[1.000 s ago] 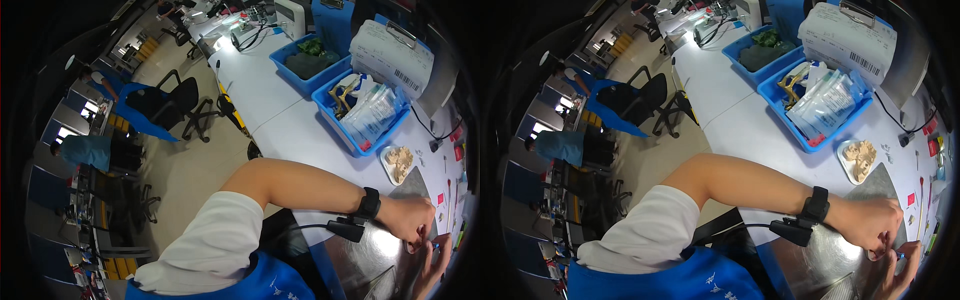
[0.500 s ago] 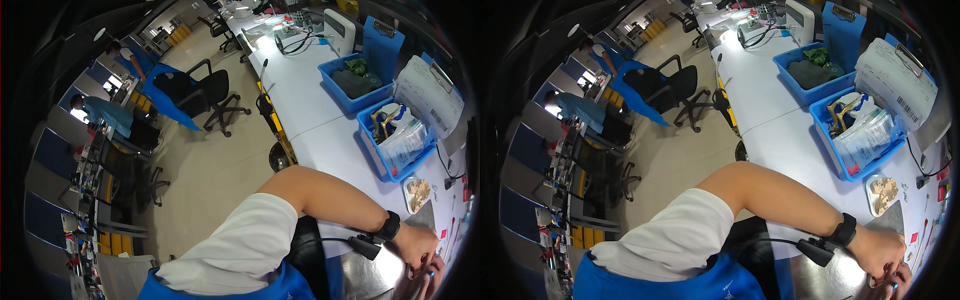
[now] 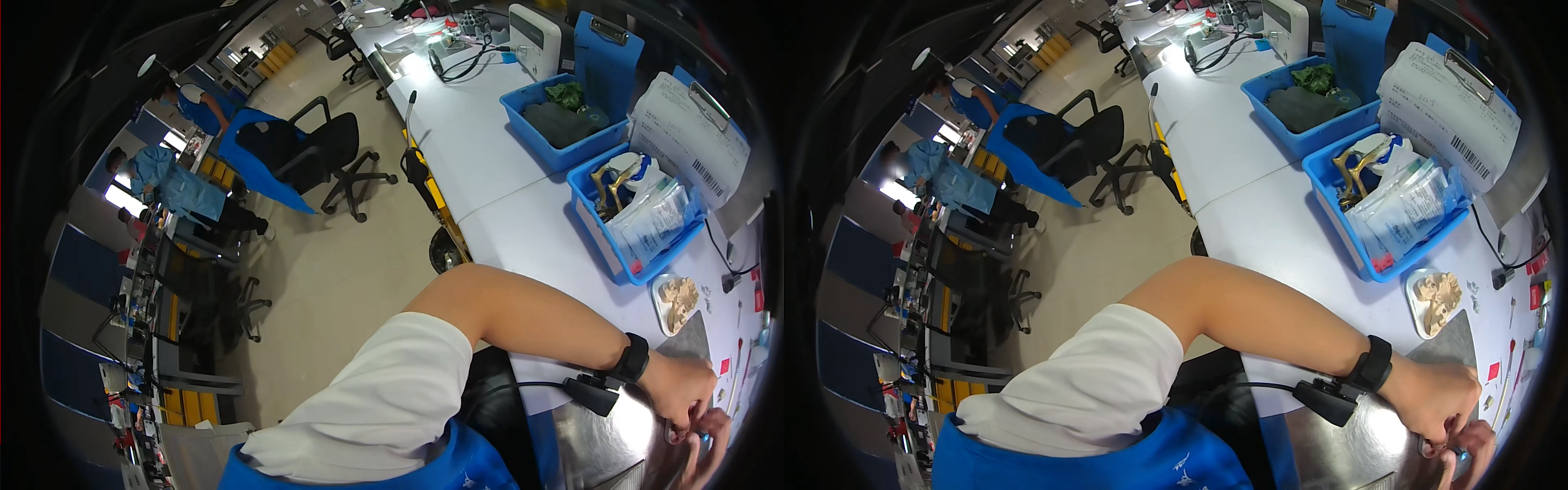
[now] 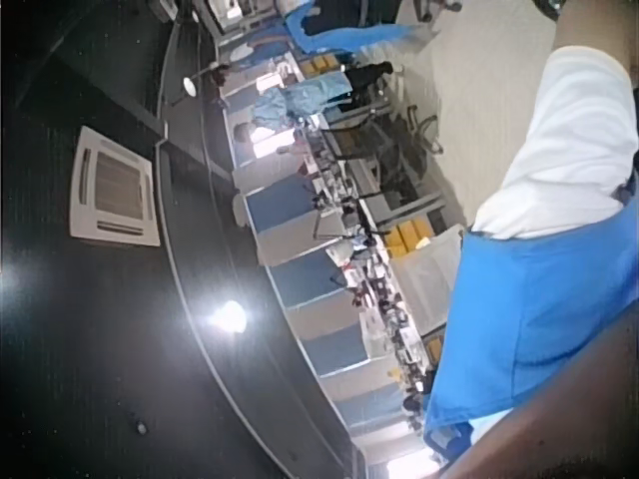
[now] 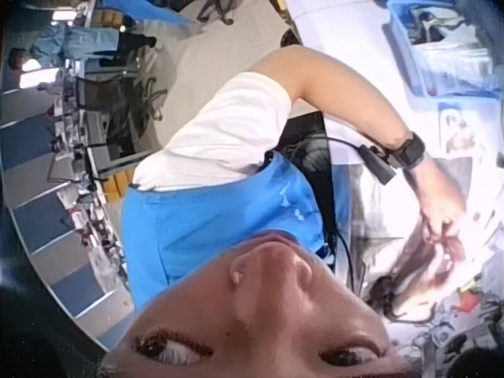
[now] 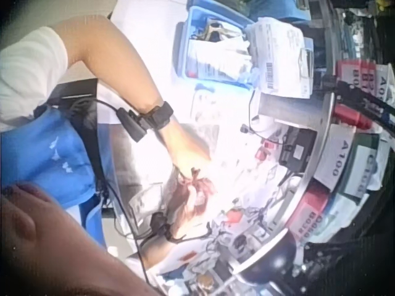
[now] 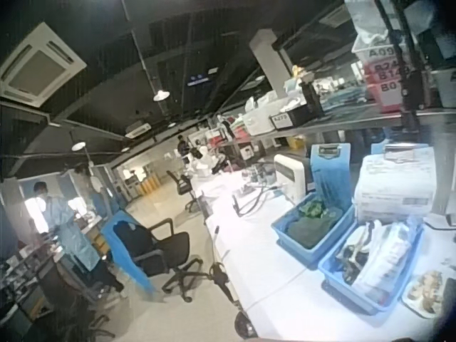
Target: The recorder is fitting, grinding, and painting a dental crown prosthetic on a gypsum dental model.
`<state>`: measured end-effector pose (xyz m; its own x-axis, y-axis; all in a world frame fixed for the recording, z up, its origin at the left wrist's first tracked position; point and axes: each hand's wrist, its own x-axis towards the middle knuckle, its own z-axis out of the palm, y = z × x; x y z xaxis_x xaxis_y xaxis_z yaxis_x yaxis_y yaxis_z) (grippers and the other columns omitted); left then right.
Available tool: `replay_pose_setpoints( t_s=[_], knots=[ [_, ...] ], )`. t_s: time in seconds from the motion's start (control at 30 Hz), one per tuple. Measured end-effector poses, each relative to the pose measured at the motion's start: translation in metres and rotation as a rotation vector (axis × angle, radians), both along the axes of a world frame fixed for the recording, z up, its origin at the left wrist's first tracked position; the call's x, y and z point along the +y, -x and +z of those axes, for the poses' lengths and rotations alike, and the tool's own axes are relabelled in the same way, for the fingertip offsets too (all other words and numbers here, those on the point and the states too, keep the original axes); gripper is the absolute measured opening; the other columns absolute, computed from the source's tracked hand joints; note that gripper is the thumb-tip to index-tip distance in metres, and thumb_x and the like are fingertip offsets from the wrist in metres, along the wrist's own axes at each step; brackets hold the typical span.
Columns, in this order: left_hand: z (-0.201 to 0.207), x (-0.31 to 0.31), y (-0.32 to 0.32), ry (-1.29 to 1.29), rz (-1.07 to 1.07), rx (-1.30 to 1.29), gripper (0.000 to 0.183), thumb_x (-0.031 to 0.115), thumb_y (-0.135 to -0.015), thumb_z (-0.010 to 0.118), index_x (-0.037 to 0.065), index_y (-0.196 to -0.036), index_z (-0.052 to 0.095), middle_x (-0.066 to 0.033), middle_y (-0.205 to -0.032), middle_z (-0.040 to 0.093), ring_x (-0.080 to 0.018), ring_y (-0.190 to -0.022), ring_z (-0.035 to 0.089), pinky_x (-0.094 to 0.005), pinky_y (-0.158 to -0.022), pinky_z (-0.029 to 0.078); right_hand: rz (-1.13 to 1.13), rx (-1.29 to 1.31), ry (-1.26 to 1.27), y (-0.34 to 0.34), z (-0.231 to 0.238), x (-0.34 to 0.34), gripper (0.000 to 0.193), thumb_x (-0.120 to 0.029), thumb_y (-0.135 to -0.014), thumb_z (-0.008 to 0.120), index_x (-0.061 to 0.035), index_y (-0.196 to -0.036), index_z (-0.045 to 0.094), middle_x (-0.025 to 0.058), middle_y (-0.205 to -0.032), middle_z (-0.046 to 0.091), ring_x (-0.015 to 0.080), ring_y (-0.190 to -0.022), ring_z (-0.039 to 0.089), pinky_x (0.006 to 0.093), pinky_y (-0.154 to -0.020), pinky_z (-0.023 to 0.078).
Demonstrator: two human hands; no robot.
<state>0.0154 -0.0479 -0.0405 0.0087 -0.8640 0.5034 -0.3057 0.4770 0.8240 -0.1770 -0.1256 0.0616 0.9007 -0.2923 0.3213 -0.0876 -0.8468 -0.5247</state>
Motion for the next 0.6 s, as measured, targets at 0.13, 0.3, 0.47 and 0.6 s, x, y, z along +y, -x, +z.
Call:
replay_pose_setpoints(
  t_s=[0.13, 0.3, 0.47, 0.6],
  knots=[
    [-0.004, -0.006, 0.010, 0.065, 0.018, 0.067, 0.012, 0.018, -0.062, 0.079, 0.012, -0.071, 0.083, -0.0013, -0.064, 0.073, -0.0210, -0.066, 0.067, -0.0363, -0.090, 0.046, -0.023, 0.021, -0.009, 0.011, 0.004, -0.001, 0.016, 0.005, -0.097, 0.070, 0.0067, -0.113, 0.071, 0.0202, -0.113, 0.073, 0.0305, -0.106, 0.068, 0.0405, -0.093, 0.056],
    [0.006, -0.002, 0.009, -0.007, -0.061, 0.109, 0.010, 0.021, -0.063, 0.080, 0.013, -0.069, 0.083, -0.0006, -0.062, 0.072, -0.0206, -0.066, 0.066, -0.0364, -0.092, 0.044, -0.048, 0.050, -0.030, 0.023, 0.007, -0.006, 0.016, 0.005, -0.097, 0.070, 0.0068, -0.113, 0.071, 0.0202, -0.113, 0.074, 0.0305, -0.107, 0.068, 0.0404, -0.093, 0.056],
    [0.004, 0.000, 0.005, 0.002, -0.042, 0.060, 0.010, 0.022, -0.064, 0.081, 0.014, -0.069, 0.083, -0.0003, -0.062, 0.071, -0.0218, -0.066, 0.065, -0.0371, -0.092, 0.044, -0.053, 0.065, -0.054, 0.029, 0.010, -0.009, 0.016, 0.005, -0.098, 0.070, 0.0069, -0.113, 0.071, 0.0202, -0.113, 0.074, 0.0305, -0.107, 0.068, 0.0402, -0.094, 0.056],
    [0.000, -0.003, 0.011, 0.016, -0.017, 0.068, 0.011, 0.021, -0.062, 0.081, 0.013, -0.069, 0.083, -0.0009, -0.062, 0.071, -0.0226, -0.067, 0.064, -0.0381, -0.092, 0.045, -0.049, 0.072, -0.076, 0.027, 0.013, -0.010, 0.016, 0.005, -0.098, 0.069, 0.0069, -0.113, 0.071, 0.0202, -0.113, 0.074, 0.0305, -0.107, 0.068, 0.0401, -0.094, 0.056]
  ],
)
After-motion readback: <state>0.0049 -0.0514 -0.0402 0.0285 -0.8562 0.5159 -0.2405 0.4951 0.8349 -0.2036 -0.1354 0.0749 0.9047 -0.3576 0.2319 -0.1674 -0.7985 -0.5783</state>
